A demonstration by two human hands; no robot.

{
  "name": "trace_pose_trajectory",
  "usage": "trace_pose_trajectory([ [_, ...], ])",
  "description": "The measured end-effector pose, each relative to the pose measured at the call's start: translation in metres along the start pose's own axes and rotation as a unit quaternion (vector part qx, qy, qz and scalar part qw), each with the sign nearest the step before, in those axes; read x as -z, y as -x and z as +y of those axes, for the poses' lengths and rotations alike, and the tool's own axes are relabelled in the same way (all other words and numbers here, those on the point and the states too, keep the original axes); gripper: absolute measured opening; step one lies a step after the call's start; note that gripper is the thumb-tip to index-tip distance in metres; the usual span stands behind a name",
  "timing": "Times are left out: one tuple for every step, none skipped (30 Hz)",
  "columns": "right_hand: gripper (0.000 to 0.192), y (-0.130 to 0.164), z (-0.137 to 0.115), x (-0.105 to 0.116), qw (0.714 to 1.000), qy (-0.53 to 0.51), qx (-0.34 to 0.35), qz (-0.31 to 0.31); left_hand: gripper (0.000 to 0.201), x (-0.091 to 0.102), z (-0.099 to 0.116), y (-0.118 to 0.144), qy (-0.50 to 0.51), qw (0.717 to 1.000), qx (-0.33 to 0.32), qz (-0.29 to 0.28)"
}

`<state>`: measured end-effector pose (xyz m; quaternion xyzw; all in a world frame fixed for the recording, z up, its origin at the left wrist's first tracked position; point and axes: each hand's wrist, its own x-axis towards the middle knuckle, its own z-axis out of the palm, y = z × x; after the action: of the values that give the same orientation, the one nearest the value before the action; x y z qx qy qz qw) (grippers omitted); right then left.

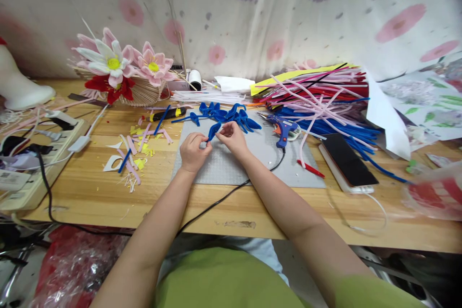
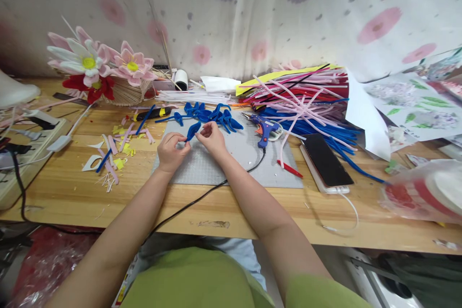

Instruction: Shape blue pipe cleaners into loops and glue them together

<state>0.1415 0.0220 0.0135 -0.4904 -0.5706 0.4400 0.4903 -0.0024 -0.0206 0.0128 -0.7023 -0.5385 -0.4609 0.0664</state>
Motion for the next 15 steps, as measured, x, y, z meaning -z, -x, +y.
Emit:
trace_pose_trajectory([
  [0.029, 0.0023, -0.0011, -0.0011, 0.998, 0.044, 0.032, 0.011, 0.007, -0.0003, -0.0003, 0.0, -0.004, 1.0, 0.004, 0.003],
  [0.024, 0.0046, -0.0024, -0.0022, 0.994, 0.085, 0.062, 0.018, 0.007, -0.0005, -0.0005, 0.0, -0.007, 1.0, 0.008, 0.004],
  [0.019, 0.0066, -0.0037, -0.0033, 0.988, 0.122, 0.089, 0.021, 0.007, -0.0007, -0.0006, 0.0, -0.007, 1.0, 0.012, 0.003],
  [0.015, 0.0081, -0.0048, -0.0043, 0.982, 0.153, 0.111, 0.021, 0.007, -0.0008, -0.0007, 0.0, -0.007, 1.0, 0.015, -0.001],
  [0.012, 0.009, -0.0056, -0.0053, 0.976, 0.178, 0.127, 0.019, 0.007, -0.0009, -0.0006, -0.0001, -0.006, 1.0, 0.016, -0.004],
  [0.01, 0.0093, -0.0061, -0.0061, 0.97, 0.197, 0.139, 0.017, 0.006, -0.0009, -0.0004, -0.0002, -0.004, 1.0, 0.015, -0.008],
  [0.008, 0.0091, -0.0062, -0.0068, 0.966, 0.213, 0.147, 0.015, 0.006, -0.0009, -0.0001, -0.0004, -0.003, 1.0, 0.014, -0.01],
  [0.006, 0.0086, -0.0062, -0.0074, 0.962, 0.226, 0.153, 0.013, 0.006, -0.0009, 0.0002, -0.0006, -0.004, 1.0, 0.011, -0.011],
  [0.006, 0.008, -0.006, -0.0078, 0.959, 0.235, 0.156, 0.01, 0.006, -0.0009, 0.0005, -0.0008, -0.005, 1.0, 0.009, -0.01],
  [0.007, 0.0072, -0.0057, -0.0081, 0.958, 0.242, 0.156, 0.008, 0.007, -0.0009, 0.0007, -0.0009, -0.006, 1.0, 0.007, -0.009],
  [0.007, 0.0064, -0.0054, -0.0082, 0.958, 0.244, 0.154, 0.007, 0.007, -0.001, 0.0009, -0.001, -0.006, 1.0, 0.004, -0.007],
  [0.008, 0.0056, -0.0049, -0.0081, 0.96, 0.238, 0.148, 0.01, 0.007, -0.001, 0.0009, -0.001, -0.006, 1.0, 0.003, -0.005],
  [0.008, 0.0047, -0.0042, -0.0077, 0.965, 0.224, 0.138, 0.015, 0.007, -0.001, 0.0007, -0.0009, -0.006, 1.0, 0.003, -0.002],
  [0.008, 0.0038, -0.0033, -0.007, 0.972, 0.199, 0.123, 0.024, 0.007, -0.0011, 0.0005, -0.0007, -0.006, 1.0, 0.005, -0.001],
  [0.008, 0.0028, -0.0021, -0.0059, 0.98, 0.164, 0.106, 0.037, 0.007, -0.0011, 0.0001, -0.0005, -0.004, 1.0, 0.009, 0.001],
])
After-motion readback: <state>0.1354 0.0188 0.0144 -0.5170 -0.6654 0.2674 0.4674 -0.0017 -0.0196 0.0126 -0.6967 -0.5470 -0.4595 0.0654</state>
